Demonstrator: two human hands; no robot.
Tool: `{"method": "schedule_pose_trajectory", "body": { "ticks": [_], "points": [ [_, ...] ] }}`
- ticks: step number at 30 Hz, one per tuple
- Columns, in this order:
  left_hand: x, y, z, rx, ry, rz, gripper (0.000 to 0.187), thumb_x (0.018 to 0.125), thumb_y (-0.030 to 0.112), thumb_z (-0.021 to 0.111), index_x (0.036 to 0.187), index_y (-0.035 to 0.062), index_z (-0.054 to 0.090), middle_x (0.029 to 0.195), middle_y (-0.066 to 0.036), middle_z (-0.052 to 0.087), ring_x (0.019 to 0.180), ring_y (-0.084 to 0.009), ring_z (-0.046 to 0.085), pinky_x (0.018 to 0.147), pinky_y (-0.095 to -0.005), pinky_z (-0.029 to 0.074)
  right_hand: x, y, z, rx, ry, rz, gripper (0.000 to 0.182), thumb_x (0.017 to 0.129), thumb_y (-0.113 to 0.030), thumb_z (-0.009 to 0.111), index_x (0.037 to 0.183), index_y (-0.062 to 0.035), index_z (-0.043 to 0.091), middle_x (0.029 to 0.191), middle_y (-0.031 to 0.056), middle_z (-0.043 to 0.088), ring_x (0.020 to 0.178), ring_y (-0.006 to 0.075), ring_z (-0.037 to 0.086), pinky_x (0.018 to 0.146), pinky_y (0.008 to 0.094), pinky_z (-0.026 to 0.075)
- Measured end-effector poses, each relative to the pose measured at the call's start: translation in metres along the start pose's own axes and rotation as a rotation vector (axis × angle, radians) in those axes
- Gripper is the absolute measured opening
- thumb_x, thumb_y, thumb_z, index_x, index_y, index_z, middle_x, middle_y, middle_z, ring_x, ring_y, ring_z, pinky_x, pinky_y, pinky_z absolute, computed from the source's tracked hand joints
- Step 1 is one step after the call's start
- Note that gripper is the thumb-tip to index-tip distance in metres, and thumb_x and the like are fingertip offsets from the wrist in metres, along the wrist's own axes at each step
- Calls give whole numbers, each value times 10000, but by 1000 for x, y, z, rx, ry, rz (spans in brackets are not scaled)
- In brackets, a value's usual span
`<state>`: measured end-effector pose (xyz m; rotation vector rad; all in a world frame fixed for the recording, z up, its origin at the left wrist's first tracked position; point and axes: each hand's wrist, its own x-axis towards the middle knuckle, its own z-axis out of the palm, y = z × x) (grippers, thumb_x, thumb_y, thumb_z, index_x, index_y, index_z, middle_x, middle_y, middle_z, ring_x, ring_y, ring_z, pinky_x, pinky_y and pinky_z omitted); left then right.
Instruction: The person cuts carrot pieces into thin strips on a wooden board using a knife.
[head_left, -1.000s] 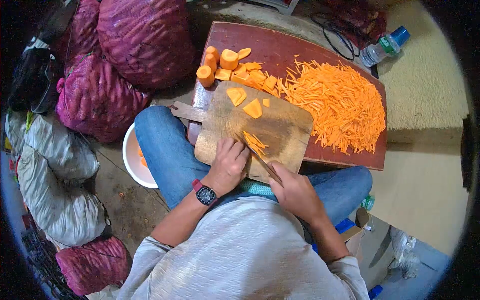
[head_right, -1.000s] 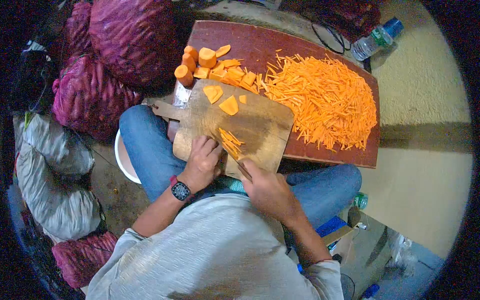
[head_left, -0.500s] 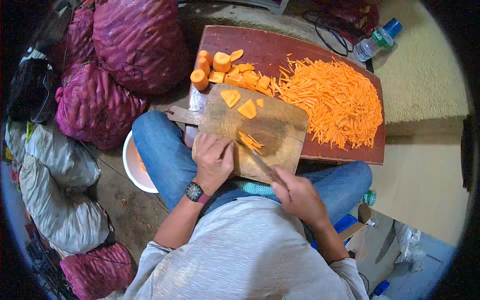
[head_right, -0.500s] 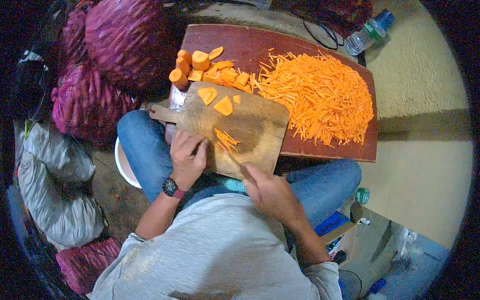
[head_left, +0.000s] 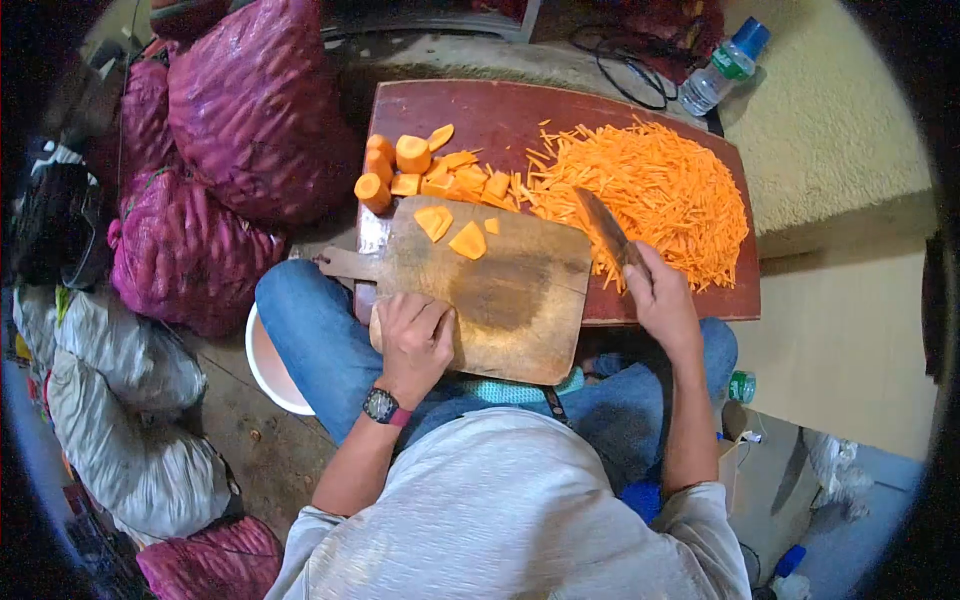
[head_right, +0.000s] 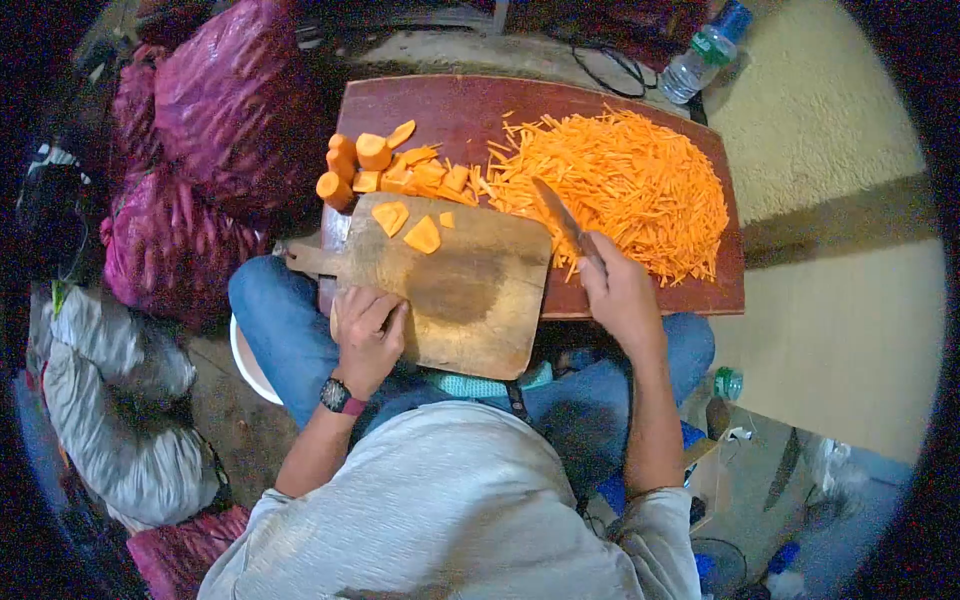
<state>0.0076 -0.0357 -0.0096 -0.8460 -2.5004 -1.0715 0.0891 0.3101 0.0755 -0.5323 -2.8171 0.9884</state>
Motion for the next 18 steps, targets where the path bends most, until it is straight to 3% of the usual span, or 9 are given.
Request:
{"method": "schedule_pose_trajectory", "body": {
  "ticks": [4, 5, 8, 9, 12, 13, 14, 16, 18],
  "points": [
    [1, 2, 0, 40, -32, -2, 108, 844, 27, 824, 910, 67, 749, 906, -77, 647, 894, -309, 602, 854, -462, 416, 19, 26, -18, 15, 86, -49, 410, 1061, -205, 701, 1406, 14, 669, 918, 239, 727, 804, 257, 747, 754, 393, 574],
    [2, 2, 0, 42, -35, 6, 108, 844, 27, 824, 910, 67, 749, 906, -77, 647, 894, -309, 602, 854, -462, 416, 21, 29, -23, 80, 134, -130, 403, 1068, -178, 699, 1410, 34, 668, 914, 162, 752, 791, 184, 702, 744, 355, 572],
    [2, 3, 0, 64, -60, -7, 97, 852, 39, 822, 914, 68, 753, 917, -79, 649, 905, -312, 605, 864, -464, 413, 32, 39, -31, 208, 244, -185, 399, 1079, -159, 688, 1411, 61, 669, 1010, 103, 787, 872, 166, 705, 808, 333, 580],
    [2, 3, 1, 58, -66, -37, 90, 856, 49, 824, 915, 66, 758, 907, -82, 649, 907, -314, 607, 865, -465, 415, 33, 39, -37, 430, 166, -17, 403, 1076, -146, 693, 1408, 83, 669, 1123, 85, 780, 992, 161, 707, 908, 313, 572],
    [6, 3, 2, 7, -93, -82, 83, 861, 70, 830, 918, 61, 770, 885, -90, 648, 909, -318, 611, 864, -469, 419, 34, 31, -35, 604, 78, 252, 412, 1070, -138, 702, 1414, 87, 667, 1199, 102, 777, 1044, 160, 711, 943, 317, 578],
    [10, 5, 3, -36, -108, -103, 84, 863, 81, 834, 920, 59, 776, 872, -95, 646, 910, -320, 612, 862, -471, 423, 38, 38, -14, 371, 208, 17, 426, 1056, -118, 707, 1437, 64, 655, 1066, 99, 799, 925, 206, 758, 827, 351, 610],
    [16, 8, 5, -34, -104, -94, 84, 863, 81, 834, 920, 59, 776, 872, -95, 646, 910, -320, 612, 862, -471, 423, 38, 45, -7, 374, 216, 12, 426, 1056, -118, 707, 1437, 64, 655, 1066, 99, 799, 925, 206, 758, 827, 351, 610],
    [35, 23, 7, -126, -85, -100, 89, 862, 93, 844, 913, 56, 782, 856, -97, 651, 907, -318, 612, 850, -476, 430, 33, 29, 8, 15, 335, -504, 447, 1021, -117, 742, 1433, 28, 653, 956, 121, 768, 841, 287, 763, 732, 425, 612],
    [63, 44, 8, -121, -102, -77, 109, 859, 102, 850, 932, 58, 781, 871, -96, 655, 915, -325, 612, 845, -476, 437, 23, 17, 11, -69, 284, -485, 483, 979, -83, 765, 1442, 5, 662, 959, 136, 761, 847, 308, 757, 734, 441, 604]
  ]
}}
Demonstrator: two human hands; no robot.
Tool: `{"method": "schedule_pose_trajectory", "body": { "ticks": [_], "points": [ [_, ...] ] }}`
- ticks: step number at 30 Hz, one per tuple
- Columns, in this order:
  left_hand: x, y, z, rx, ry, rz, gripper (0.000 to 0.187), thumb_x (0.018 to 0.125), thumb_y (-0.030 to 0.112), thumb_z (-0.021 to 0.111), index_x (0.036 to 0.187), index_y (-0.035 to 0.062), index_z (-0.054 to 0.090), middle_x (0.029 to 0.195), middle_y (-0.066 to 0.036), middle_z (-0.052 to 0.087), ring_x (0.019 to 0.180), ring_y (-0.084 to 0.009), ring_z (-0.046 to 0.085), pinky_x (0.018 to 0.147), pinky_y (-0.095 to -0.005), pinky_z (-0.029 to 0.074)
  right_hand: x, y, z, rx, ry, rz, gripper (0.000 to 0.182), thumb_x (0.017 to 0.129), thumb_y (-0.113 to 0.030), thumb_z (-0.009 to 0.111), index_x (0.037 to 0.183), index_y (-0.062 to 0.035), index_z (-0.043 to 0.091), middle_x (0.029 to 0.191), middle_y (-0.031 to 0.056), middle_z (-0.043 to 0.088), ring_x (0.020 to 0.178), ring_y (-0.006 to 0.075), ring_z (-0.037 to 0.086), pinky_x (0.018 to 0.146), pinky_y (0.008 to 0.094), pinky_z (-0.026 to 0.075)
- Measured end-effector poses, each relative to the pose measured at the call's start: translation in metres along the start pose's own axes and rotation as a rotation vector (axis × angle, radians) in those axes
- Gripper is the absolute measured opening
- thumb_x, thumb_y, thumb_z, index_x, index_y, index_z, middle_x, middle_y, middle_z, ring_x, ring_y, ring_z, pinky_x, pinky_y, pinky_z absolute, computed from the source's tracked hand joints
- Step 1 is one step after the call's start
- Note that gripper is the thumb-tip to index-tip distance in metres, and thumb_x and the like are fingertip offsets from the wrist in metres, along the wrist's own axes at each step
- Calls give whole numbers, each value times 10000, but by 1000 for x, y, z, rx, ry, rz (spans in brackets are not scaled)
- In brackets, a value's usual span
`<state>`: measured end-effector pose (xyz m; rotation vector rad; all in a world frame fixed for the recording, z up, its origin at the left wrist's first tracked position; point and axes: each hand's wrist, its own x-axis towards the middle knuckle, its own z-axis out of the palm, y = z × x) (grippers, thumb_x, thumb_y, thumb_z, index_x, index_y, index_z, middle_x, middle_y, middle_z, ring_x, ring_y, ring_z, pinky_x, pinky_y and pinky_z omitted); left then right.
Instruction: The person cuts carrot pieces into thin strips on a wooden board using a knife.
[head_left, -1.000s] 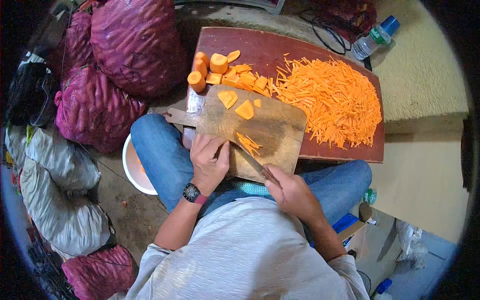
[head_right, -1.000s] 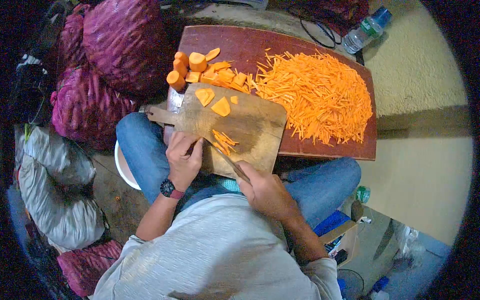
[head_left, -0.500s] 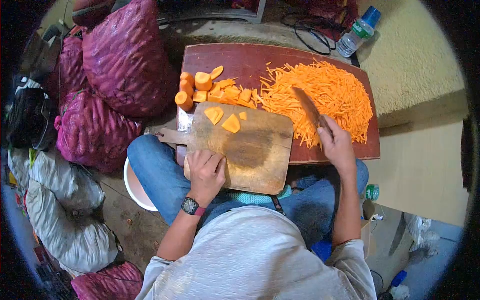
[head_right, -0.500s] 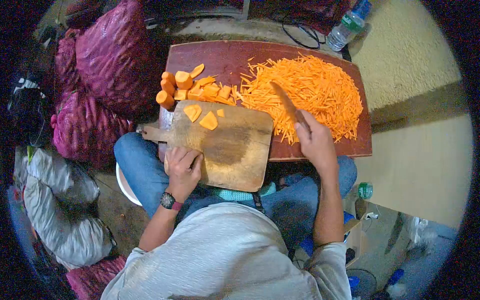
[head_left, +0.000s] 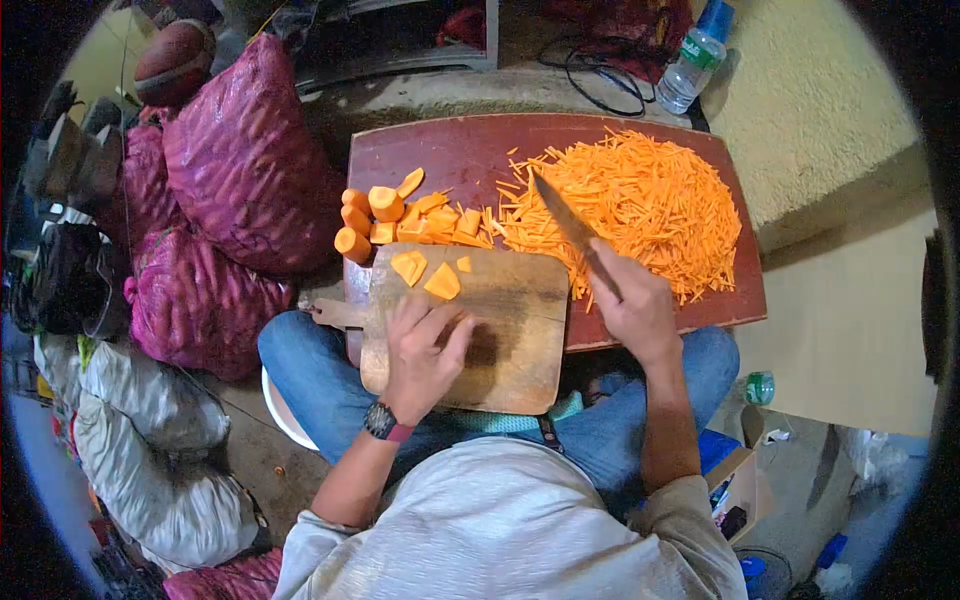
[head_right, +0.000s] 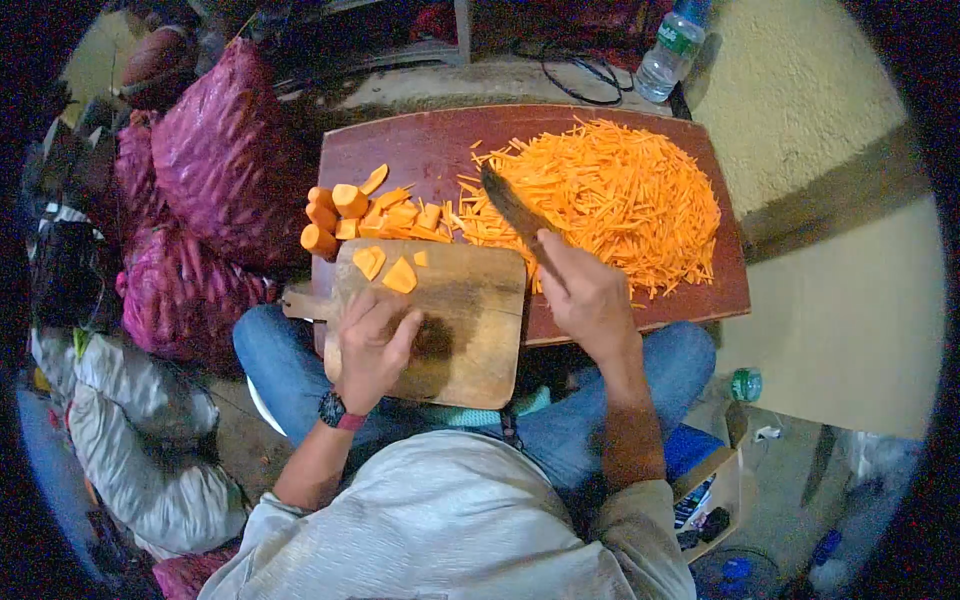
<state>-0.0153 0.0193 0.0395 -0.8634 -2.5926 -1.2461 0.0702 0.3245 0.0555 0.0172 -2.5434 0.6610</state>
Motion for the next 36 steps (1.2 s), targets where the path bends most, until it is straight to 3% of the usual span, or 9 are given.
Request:
{"method": "schedule_pose_trajectory", "body": {
  "ticks": [6, 13, 18, 22, 25, 28, 30, 33, 36],
  "points": [
    [109, 41, 50, 36, 16, 402, 431, 806, 250, 909, 1186, 102, 771, 1149, -112, 658, 1127, -336, 581, 931, -498, 431, -14, -6, 0, -103, -117, -72, 536, 886, -46, 804, 1408, -31, 687, 922, 144, 709, 843, 338, 729, 735, 472, 595],
    [180, 40, 105, 350, -203, 351, 702, 726, 446, 955, 1343, 163, 775, 1257, -115, 679, 1255, -328, 584, 1009, -537, 416, -16, 2, -9, -218, -130, -136, 495, 897, -86, 772, 1382, -36, 691, 881, 117, 654, 850, 327, 699, 746, 472, 591],
    [187, 22, 111, 464, -171, 437, 680, 763, 493, 938, 1321, 136, 784, 1251, -105, 691, 1253, -331, 593, 1013, -533, 410, -15, -4, -7, -203, -111, -194, 461, 920, -137, 725, 1368, -35, 690, 897, 113, 673, 873, 315, 711, 753, 464, 602],
    [165, 20, 99, 249, -178, 312, 591, 804, 502, 925, 1234, 113, 813, 1271, -109, 712, 1227, -323, 609, 1013, -530, 403, -18, -9, -1, -237, -227, -168, 470, 923, -155, 728, 1381, -55, 691, 902, 111, 698, 877, 320, 727, 741, 467, 603],
    [155, 2, 85, 256, -119, 350, 518, 806, 410, 927, 1201, 95, 815, 1256, -123, 709, 1212, -325, 611, 991, -518, 408, -20, -12, 4, -112, -227, -153, 475, 936, -164, 752, 1392, -54, 684, 901, 122, 710, 852, 334, 735, 729, 474, 602],
    [148, -45, 55, 73, -112, 204, 460, 831, 333, 911, 1208, 88, 812, 1305, -128, 708, 1236, -334, 612, 987, -507, 425, -21, -13, 6, 40, -197, -95, 483, 962, -187, 780, 1407, -37, 667, 891, 155, 724, 817, 365, 741, 709, 491, 597],
    [128, -73, 27, -99, -155, -15, 426, 845, 260, 889, 1222, 83, 800, 1332, -130, 699, 1250, -340, 609, 984, -496, 433, -20, -16, 3, 73, -247, 42, 491, 940, -128, 801, 1404, -17, 685, 1026, 208, 773, 906, 389, 768, 766, 484, 608],
    [82, -79, -3, 186, -164, 150, 448, 827, 266, 890, 1231, 96, 794, 1295, -123, 698, 1238, -340, 605, 990, -493, 427, -19, -16, 4, 63, -258, 62, 491, 948, -129, 802, 1409, -10, 681, 1042, 220, 776, 907, 402, 769, 766, 491, 612],
    [62, -45, -14, 416, -302, 102, 494, 790, 304, 930, 1240, 139, 810, 1276, -80, 725, 1234, -312, 635, 1006, -470, 464, -21, -14, 8, 71, -264, -1, 491, 977, -198, 767, 1426, -37, 650, 945, 187, 755, 863, 387, 758, 720, 517, 600]
  ]
}}
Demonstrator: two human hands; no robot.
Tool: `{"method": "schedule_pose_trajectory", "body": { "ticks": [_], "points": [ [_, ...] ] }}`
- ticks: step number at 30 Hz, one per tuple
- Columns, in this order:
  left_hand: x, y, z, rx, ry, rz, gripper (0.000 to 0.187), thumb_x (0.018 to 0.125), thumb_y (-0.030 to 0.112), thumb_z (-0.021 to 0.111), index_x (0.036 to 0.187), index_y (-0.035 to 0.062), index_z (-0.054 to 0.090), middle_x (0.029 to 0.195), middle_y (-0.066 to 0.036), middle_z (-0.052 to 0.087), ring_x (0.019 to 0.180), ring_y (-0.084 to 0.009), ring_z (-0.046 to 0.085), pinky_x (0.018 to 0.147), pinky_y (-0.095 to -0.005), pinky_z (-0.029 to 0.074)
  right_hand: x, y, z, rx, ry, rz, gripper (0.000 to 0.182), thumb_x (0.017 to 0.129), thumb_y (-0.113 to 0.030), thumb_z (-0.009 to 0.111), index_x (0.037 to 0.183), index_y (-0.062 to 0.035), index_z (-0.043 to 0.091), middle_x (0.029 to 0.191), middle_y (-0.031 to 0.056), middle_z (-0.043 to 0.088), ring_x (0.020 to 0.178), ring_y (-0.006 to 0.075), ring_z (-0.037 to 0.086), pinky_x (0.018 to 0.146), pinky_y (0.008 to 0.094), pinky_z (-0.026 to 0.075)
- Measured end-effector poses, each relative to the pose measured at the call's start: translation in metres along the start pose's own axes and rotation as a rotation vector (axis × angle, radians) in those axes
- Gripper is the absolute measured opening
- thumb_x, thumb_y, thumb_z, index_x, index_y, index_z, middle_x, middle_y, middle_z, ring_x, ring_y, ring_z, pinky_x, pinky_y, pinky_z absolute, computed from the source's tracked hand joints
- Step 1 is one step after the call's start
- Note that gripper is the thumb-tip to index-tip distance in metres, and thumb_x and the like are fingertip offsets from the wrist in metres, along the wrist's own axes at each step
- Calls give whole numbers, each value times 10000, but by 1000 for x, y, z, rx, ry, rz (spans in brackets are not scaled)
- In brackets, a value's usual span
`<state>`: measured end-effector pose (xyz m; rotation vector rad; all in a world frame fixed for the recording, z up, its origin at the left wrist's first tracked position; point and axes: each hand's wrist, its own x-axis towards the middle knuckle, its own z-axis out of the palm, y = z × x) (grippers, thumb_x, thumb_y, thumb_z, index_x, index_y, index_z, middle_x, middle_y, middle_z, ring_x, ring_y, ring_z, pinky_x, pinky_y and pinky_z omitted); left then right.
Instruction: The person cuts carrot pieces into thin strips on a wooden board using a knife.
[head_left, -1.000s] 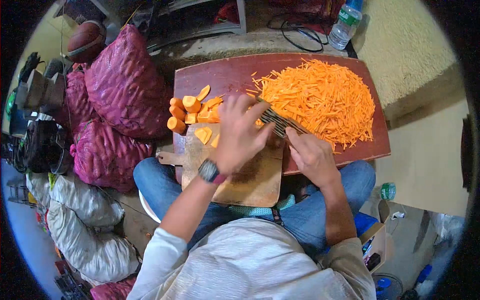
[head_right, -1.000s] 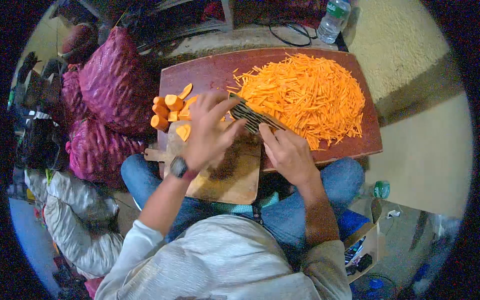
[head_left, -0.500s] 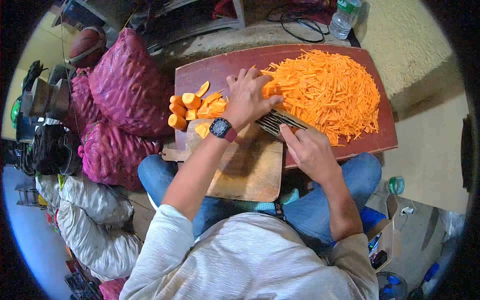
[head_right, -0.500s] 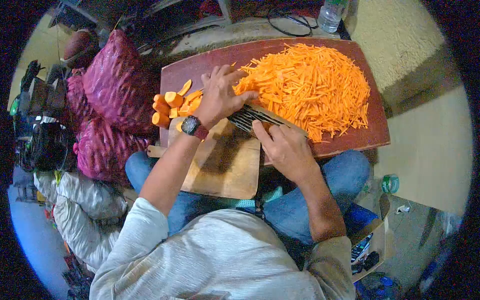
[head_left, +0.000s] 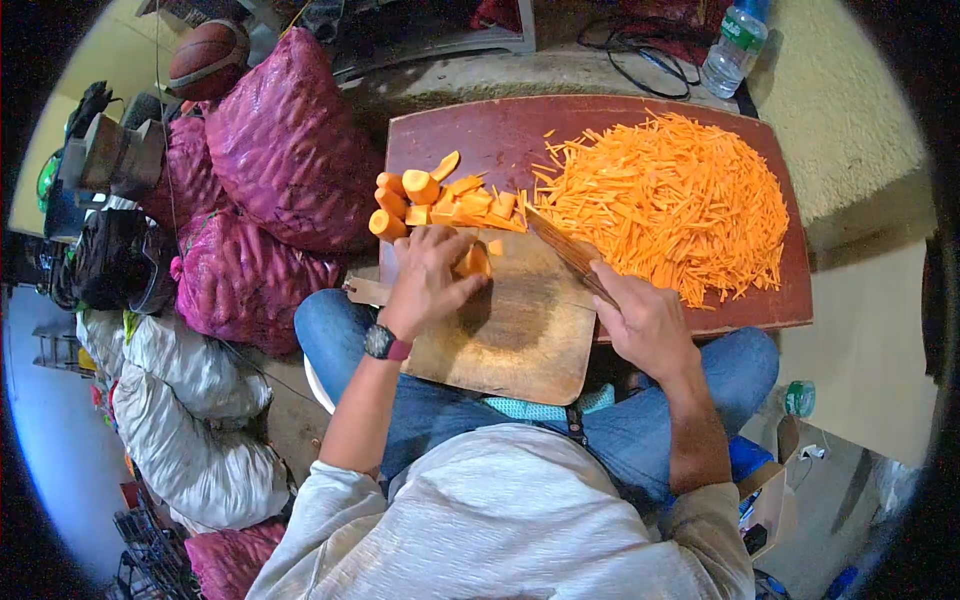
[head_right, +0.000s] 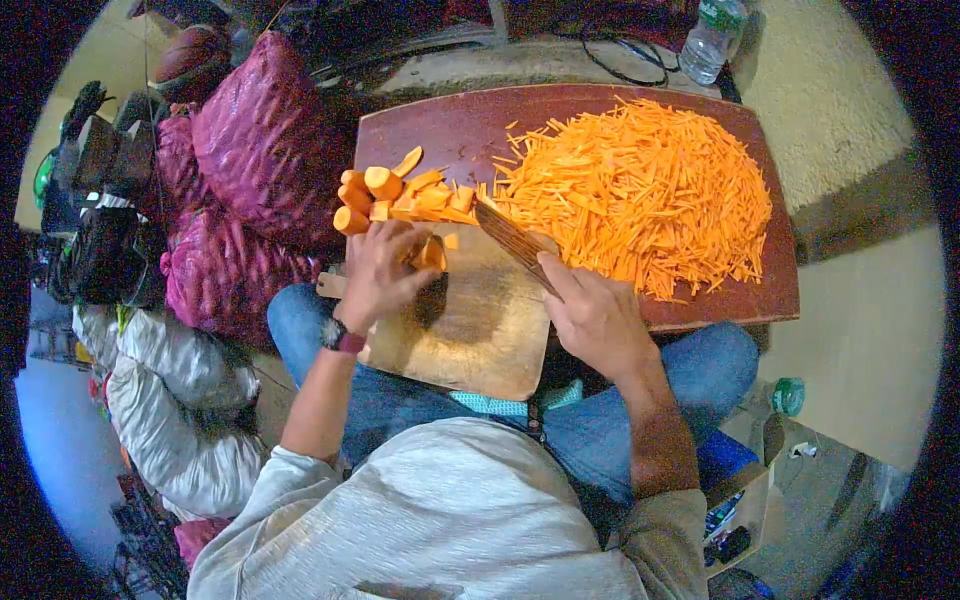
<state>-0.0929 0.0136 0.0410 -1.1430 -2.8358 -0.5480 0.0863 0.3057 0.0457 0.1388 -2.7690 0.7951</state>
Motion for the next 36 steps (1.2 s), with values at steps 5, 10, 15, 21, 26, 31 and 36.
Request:
{"method": "schedule_pose_trajectory", "body": {
  "ticks": [5, 10, 15, 21, 26, 31, 36],
  "points": [
    [-6, 7, 16, 41, 34, 89, 485, 794, 273, 890, 1251, 142, 791, 1224, -75, 720, 1192, -315, 617, 1022, -464, 413, 0, -2, 6, 28, 16, -36, 495, 974, -200, 773, 1431, -52, 653, 940, 184, 753, 848, 392, 756, 715, 514, 601],
    [-18, 10, 22, -51, 55, 111, 478, 809, 116, 809, 1284, 119, 766, 1204, -84, 715, 1179, -324, 619, 1042, -504, 394, 0, -12, 4, 51, -32, -15, 501, 970, -196, 782, 1437, -62, 662, 971, 191, 765, 849, 398, 759, 722, 520, 607],
    [-57, 30, 8, -156, -99, 156, 459, 823, 31, 753, 1277, 98, 769, 1210, -99, 705, 1213, -332, 617, 1068, -515, 393, -7, -43, -3, 236, -66, 78, 453, 963, -106, 780, 1393, 13, 702, 1133, 262, 783, 970, 399, 792, 830, 450, 624],
    [-89, 30, 11, -288, -14, 195, 451, 822, -2, 747, 1264, 81, 769, 1365, -143, 672, 1275, -370, 594, 1088, -529, 390, -31, -66, 3, 351, -193, 137, 456, 1030, -186, 729, 1434, 6, 641, 1124, 288, 766, 999, 478, 762, 843, 512, 621],
    [-97, 35, 26, -276, 70, 81, 386, 830, 1, 748, 1214, 49, 752, 1278, -163, 634, 1221, -375, 581, 1035, -497, 431, -30, -90, 4, 333, -305, 303, 422, 1037, -140, 709, 1414, 39, 653, 1164, 300, 762, 1085, 452, 768, 908, 461, 609],
    [-104, 28, 34, -292, 89, 158, 403, 802, -3, 732, 1205, 4, 739, 1248, -167, 624, 1186, -394, 577, 1041, -512, 475, -32, -103, -5, 318, -428, 339, 417, 1037, -132, 698, 1413, 39, 640, 1194, 301, 756, 1100, 470, 755, 917, 480, 609],
    [-106, 34, 34, -275, 55, 167, 423, 793, -8, 695, 1214, -28, 739, 1178, -165, 623, 1148, -389, 579, 1023, -503, 500, -34, -109, 3, 273, -412, 298, 440, 1023, -141, 706, 1423, 25, 630, 1197, 310, 749, 1092, 473, 752, 909, 513, 609]
  ]
}}
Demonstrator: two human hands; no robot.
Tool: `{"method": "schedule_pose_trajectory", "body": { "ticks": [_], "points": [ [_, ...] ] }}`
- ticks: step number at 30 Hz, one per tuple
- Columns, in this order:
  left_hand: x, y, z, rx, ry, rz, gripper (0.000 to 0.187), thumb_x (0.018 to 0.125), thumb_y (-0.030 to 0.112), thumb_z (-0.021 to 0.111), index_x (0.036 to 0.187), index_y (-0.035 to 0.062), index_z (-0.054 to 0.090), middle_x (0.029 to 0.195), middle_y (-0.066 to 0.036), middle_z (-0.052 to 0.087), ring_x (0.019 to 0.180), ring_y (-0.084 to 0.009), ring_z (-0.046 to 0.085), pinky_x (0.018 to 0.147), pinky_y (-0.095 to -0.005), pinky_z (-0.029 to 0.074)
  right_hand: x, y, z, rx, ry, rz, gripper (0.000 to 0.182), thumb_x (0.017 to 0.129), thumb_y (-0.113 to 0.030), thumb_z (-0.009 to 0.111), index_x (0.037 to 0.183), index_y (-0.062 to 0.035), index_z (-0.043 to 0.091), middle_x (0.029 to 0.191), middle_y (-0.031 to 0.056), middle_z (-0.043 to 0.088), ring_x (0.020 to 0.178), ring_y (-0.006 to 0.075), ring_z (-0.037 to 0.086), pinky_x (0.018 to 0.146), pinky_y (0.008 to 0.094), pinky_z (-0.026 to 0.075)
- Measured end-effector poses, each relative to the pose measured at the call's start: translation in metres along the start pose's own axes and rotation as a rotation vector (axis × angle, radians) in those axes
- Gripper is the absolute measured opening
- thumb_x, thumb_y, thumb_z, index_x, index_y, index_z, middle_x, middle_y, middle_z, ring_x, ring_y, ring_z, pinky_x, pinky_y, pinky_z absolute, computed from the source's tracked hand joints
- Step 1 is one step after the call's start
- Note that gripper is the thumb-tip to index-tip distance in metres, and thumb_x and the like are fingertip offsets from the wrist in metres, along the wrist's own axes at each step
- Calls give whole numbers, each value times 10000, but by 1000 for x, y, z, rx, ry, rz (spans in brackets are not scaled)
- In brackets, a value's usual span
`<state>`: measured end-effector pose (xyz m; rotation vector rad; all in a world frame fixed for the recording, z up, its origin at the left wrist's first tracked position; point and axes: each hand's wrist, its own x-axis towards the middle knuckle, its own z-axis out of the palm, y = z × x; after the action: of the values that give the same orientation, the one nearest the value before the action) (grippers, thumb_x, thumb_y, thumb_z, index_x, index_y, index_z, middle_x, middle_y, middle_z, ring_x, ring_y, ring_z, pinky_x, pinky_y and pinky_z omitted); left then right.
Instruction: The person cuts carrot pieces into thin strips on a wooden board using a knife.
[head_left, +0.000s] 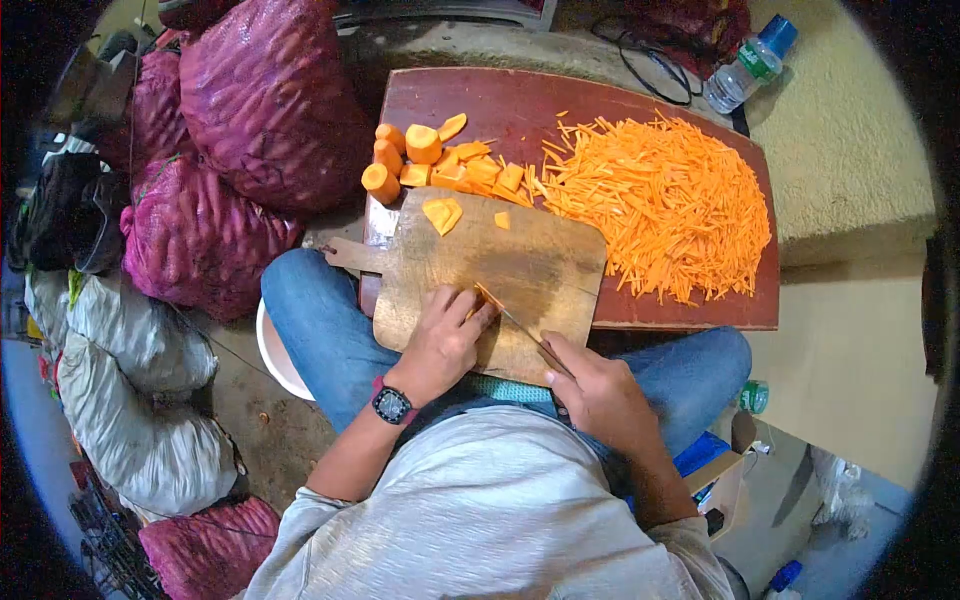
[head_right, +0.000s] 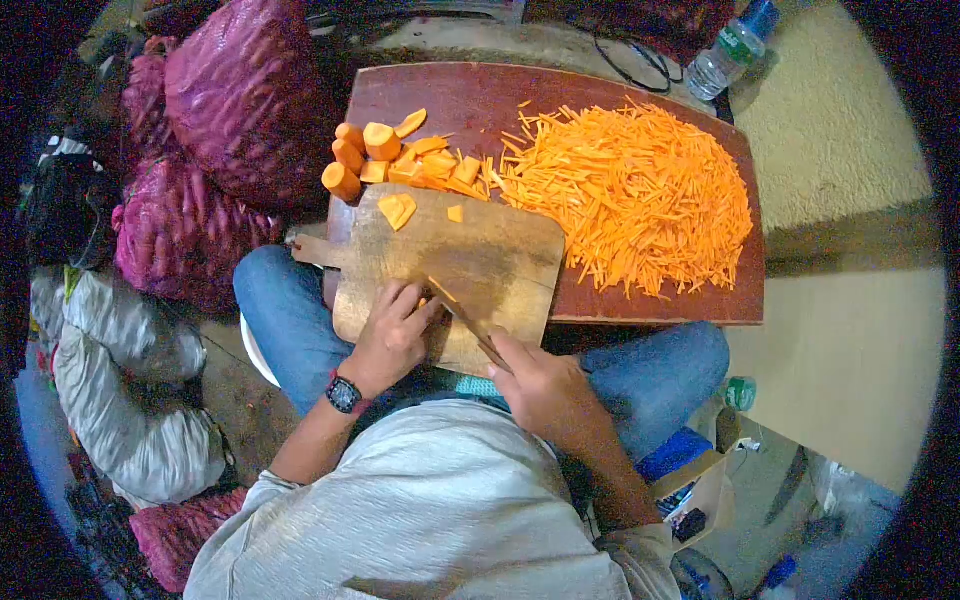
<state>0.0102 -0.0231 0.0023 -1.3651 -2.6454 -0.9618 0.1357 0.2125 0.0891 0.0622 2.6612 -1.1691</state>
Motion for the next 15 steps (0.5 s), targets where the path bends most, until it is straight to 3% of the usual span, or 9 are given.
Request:
{"method": "schedule_pose_trajectory", "body": {
  "ticks": [8, 15],
  "points": [
    [0, -2, 6, 59, 57, 73, 347, 844, 68, 671, 1157, -54, 758, 1132, -158, 625, 1112, -368, 588, 984, -486, 519, 0, -19, -12, -65, -142, 106, 518, 1022, -159, 705, 1499, -20, 556, 1145, 319, 736, 1070, 513, 726, 873, 554, 601],
    [1, 0, 5, 39, 67, 29, 369, 846, 71, 673, 1185, -55, 745, 1149, -159, 629, 1098, -365, 587, 971, -475, 525, 38, -11, 9, -86, -114, -20, 501, 1023, -152, 690, 1485, -25, 543, 1104, 298, 745, 1047, 499, 730, 858, 576, 594]
  ]
}}
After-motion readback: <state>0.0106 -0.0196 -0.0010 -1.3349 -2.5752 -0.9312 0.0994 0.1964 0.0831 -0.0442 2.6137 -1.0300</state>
